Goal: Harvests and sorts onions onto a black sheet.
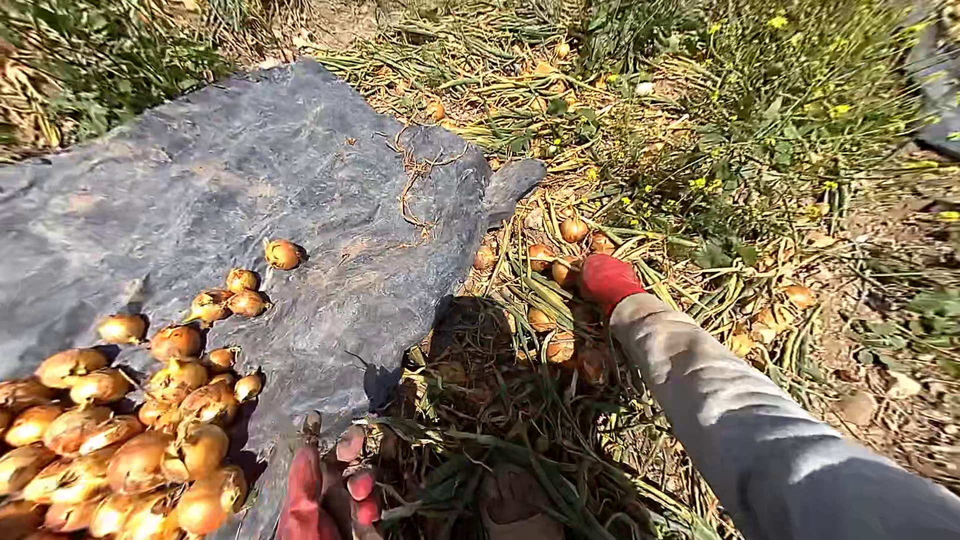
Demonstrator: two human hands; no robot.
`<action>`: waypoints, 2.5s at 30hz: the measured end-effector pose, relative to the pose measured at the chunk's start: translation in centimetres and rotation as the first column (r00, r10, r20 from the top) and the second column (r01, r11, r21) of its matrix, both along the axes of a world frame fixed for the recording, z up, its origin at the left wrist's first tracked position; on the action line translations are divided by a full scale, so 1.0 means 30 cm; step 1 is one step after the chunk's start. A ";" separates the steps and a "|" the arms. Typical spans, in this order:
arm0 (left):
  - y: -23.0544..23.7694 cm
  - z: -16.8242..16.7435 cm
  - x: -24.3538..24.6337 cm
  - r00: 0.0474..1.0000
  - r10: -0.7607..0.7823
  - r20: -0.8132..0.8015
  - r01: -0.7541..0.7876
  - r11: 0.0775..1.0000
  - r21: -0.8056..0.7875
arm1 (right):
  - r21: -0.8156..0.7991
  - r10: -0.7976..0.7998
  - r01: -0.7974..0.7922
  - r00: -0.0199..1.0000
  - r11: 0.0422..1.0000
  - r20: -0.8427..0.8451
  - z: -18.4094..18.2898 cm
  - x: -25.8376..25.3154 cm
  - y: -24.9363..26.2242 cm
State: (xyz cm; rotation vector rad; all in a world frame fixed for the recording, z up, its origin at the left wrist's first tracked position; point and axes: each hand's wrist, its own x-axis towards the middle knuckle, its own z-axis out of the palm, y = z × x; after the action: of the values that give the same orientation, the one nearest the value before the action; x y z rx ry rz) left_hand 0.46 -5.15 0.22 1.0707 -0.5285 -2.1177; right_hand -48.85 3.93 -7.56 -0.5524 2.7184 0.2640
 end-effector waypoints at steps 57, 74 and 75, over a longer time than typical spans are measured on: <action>0.021 -0.132 -0.317 0.937 -0.120 0.327 0.159 0.983 -0.094 | -0.196 0.694 -0.727 0.484 0.658 0.534 -0.213 0.268 -0.405; 0.010 -0.079 -0.142 0.896 -0.222 0.385 0.286 0.951 -0.116 | -0.240 0.596 -0.549 0.772 0.800 0.220 -0.037 0.457 -0.234; 0.016 -0.070 -0.127 0.902 -0.215 0.375 0.275 0.955 -0.113 | -0.123 0.529 -0.514 0.823 0.849 0.208 -0.090 0.430 -0.284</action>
State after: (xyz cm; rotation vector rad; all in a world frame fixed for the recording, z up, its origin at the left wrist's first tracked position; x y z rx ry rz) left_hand -3.37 -4.68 -1.87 1.3639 -1.0455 -2.0494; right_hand -35.97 -4.60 -10.26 -1.2660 2.3005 0.2310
